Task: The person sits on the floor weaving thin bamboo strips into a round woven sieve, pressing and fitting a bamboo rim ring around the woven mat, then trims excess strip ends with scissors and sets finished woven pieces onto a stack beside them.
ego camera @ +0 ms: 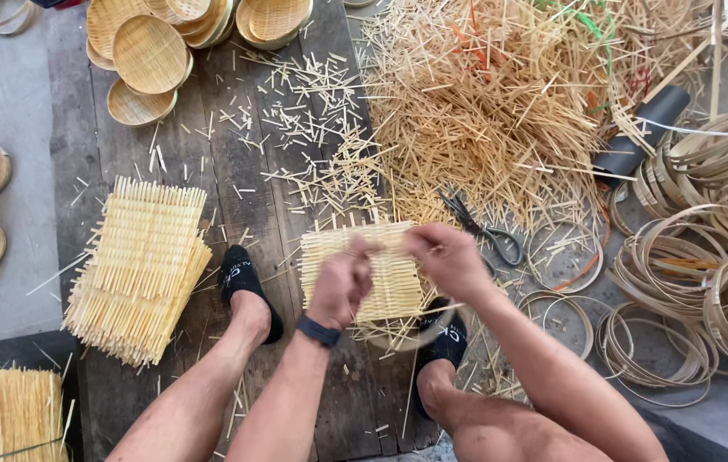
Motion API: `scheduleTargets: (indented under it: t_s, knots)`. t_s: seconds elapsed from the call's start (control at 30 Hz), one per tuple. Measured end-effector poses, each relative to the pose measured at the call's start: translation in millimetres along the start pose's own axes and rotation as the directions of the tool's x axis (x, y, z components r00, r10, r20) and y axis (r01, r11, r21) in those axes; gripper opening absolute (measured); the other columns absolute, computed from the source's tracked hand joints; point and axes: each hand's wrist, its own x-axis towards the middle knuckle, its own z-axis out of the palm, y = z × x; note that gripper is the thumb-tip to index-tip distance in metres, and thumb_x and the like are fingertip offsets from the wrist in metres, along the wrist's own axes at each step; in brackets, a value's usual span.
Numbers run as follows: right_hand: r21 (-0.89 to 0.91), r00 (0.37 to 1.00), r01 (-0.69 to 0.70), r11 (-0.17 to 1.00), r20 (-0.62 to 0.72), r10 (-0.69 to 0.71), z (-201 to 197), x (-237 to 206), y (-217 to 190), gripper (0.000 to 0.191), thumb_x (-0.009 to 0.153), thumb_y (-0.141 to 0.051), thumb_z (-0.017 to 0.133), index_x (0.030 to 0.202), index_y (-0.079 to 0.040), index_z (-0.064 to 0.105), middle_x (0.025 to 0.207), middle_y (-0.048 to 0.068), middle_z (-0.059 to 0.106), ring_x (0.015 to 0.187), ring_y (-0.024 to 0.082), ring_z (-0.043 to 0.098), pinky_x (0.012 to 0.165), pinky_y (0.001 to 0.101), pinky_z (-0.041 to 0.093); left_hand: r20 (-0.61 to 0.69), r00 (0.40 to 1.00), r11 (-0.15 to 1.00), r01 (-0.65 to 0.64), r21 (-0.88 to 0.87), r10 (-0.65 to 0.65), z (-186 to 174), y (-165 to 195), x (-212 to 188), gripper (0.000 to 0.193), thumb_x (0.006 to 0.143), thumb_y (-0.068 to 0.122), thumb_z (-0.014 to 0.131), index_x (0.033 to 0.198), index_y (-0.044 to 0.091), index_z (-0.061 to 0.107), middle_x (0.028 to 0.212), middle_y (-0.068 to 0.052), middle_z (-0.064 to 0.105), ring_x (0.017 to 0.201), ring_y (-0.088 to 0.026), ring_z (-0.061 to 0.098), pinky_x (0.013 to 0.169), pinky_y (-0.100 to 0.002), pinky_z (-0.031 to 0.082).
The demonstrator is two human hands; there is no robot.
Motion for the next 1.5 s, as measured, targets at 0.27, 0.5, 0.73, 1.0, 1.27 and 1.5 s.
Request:
scheduleTargets:
  t_s: [0.27,0.5,0.73,1.0,1.27,1.5]
  knots:
    - [0.752,0.904,-0.425,0.503,0.378,0.198,-23.1,-3.6,43.8,0.038,0.102,-0.031,0.06,0.092,0.003,0.074,0.062,0.001,0.056,0.053,0.013,0.051,0.049,0.0272,0.044,-0.004,0.988,0.957,0.15,-0.249,-0.156,-21.9,27.0,-2.1,0.026,0.095,0.023,0.061,0.09,-0.002,0.067,0.061,0.001,0.05,0.051,-0.01,0.043,0.046,-0.026,0.035]
    - [0.693,0.838,-0.502,0.517,0.537,0.093,-5.3,-2.0,50.4,0.047,0.103,-0.031,0.065,0.063,-0.008,0.056,0.052,-0.006,0.034,0.044,0.005,0.031,0.037,0.021,0.023,-0.078,0.99,0.992,0.118,-0.04,-0.12,-15.1,24.0,6.2,0.036,0.094,0.018,0.073,0.068,0.008,0.05,0.052,0.004,0.04,0.039,-0.007,0.033,0.034,-0.026,0.021]
    - [0.757,0.916,-0.401,0.516,0.336,0.218,-3.0,-0.3,38.1,0.041,0.103,-0.034,0.059,0.073,-0.006,0.061,0.058,-0.004,0.041,0.047,0.007,0.033,0.04,0.0227,0.027,-0.102,0.982,0.963,0.131,-0.237,-0.159,-23.5,22.0,1.0,0.038,0.095,0.033,0.069,0.073,0.005,0.059,0.052,0.004,0.039,0.042,-0.008,0.033,0.038,-0.024,0.025]
    - [0.401,0.938,-0.33,0.854,0.24,0.25,-29.5,8.7,-23.6,0.042,0.103,-0.042,0.052,0.092,-0.005,0.068,0.065,-0.001,0.058,0.053,0.008,0.056,0.049,0.0238,0.052,-0.035,0.999,0.923,0.003,-0.384,-0.018,-34.5,31.0,3.8,0.04,0.098,0.038,0.067,0.075,0.006,0.059,0.053,0.006,0.04,0.041,-0.006,0.033,0.039,-0.022,0.027]
    - [-0.273,0.912,-0.354,0.894,0.109,0.395,-12.4,26.8,-26.1,0.025,0.093,-0.019,0.073,0.115,-0.007,0.075,0.078,0.008,0.072,0.062,0.012,0.068,0.052,0.0265,0.057,-0.372,0.914,0.938,-0.26,-0.228,0.163,-58.9,13.9,1.9,0.008,0.086,0.011,0.069,0.092,0.007,0.066,0.067,-0.002,0.06,0.053,-0.01,0.053,0.047,-0.025,0.043]
    - [-0.293,0.964,-0.266,0.918,-0.096,0.248,56.3,47.6,67.8,0.028,0.08,-0.017,0.084,0.104,-0.002,0.078,0.086,0.01,0.078,0.071,0.015,0.073,0.067,0.0289,0.06,-0.396,0.727,0.647,-0.085,0.758,0.56,-119.9,-47.8,36.1,0.015,0.079,0.012,0.081,0.091,0.004,0.079,0.076,-0.007,0.077,0.066,-0.016,0.071,0.063,-0.032,0.056]
